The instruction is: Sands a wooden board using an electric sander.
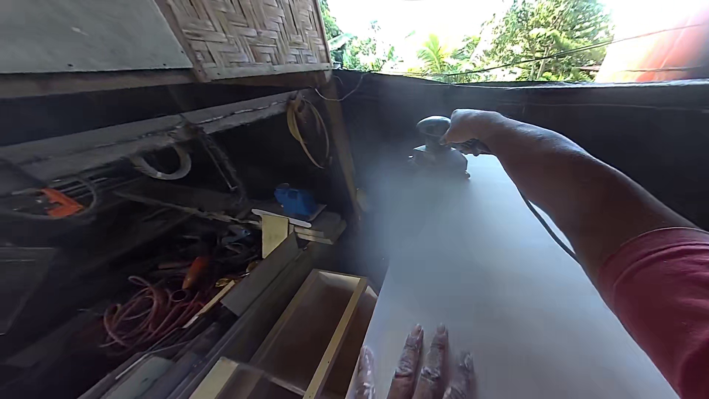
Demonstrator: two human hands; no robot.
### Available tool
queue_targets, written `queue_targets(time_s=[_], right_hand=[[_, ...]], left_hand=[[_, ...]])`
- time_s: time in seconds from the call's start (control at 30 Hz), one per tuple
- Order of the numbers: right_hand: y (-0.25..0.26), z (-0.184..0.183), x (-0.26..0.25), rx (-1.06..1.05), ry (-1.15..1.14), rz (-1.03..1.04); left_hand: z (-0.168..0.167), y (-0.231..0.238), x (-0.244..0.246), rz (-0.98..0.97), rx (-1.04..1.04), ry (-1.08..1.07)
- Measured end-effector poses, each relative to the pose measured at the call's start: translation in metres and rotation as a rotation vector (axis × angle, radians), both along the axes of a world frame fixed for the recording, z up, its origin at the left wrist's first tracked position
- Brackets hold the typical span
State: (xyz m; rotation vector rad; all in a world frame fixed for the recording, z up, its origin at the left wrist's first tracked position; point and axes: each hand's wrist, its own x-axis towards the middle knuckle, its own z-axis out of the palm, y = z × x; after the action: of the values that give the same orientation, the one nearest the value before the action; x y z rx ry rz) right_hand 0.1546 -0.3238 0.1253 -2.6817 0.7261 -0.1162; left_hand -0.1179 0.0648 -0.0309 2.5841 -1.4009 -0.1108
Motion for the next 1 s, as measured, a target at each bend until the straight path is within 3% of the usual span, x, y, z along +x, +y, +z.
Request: queue_targets(time_s=[0.07,0.17,0.23,0.3,0.47,0.7,0.83,1.0], right_hand=[[0.028,0.001,-0.015,-0.004,0.029,0.043],[0.065,0.0,-0.053,-0.039,0.075,0.138],[0.083,-0.002,-0.087,-0.042,0.091,0.203],[0.102,-0.001,-0.131,-0.055,0.102,0.228],[0.128,-0.002,-0.259,-0.082,0.122,0.167],[0.086,-0.004,-0.422,-0.045,0.124,-0.199],[0.05,-0.007,-0.502,-0.038,0.105,-0.463],[0.059,-0.008,-0.588,-0.049,0.115,-0.649]], left_hand=[[-0.003,0.002,0.0,0.053,-0.076,-0.012],[-0.009,0.007,-0.001,0.169,-0.397,-0.05],[-0.014,0.006,0.002,0.219,-0.591,-0.097],[-0.02,0.005,0.003,0.243,-0.654,-0.156],[-0.023,0.005,0.006,0.239,-0.47,-0.158],[-0.011,0.009,0.012,0.009,-0.015,-0.121],[-0.009,0.017,0.028,-0.144,0.019,-0.058],[-0.009,0.029,0.045,-0.193,0.002,-0.024]])
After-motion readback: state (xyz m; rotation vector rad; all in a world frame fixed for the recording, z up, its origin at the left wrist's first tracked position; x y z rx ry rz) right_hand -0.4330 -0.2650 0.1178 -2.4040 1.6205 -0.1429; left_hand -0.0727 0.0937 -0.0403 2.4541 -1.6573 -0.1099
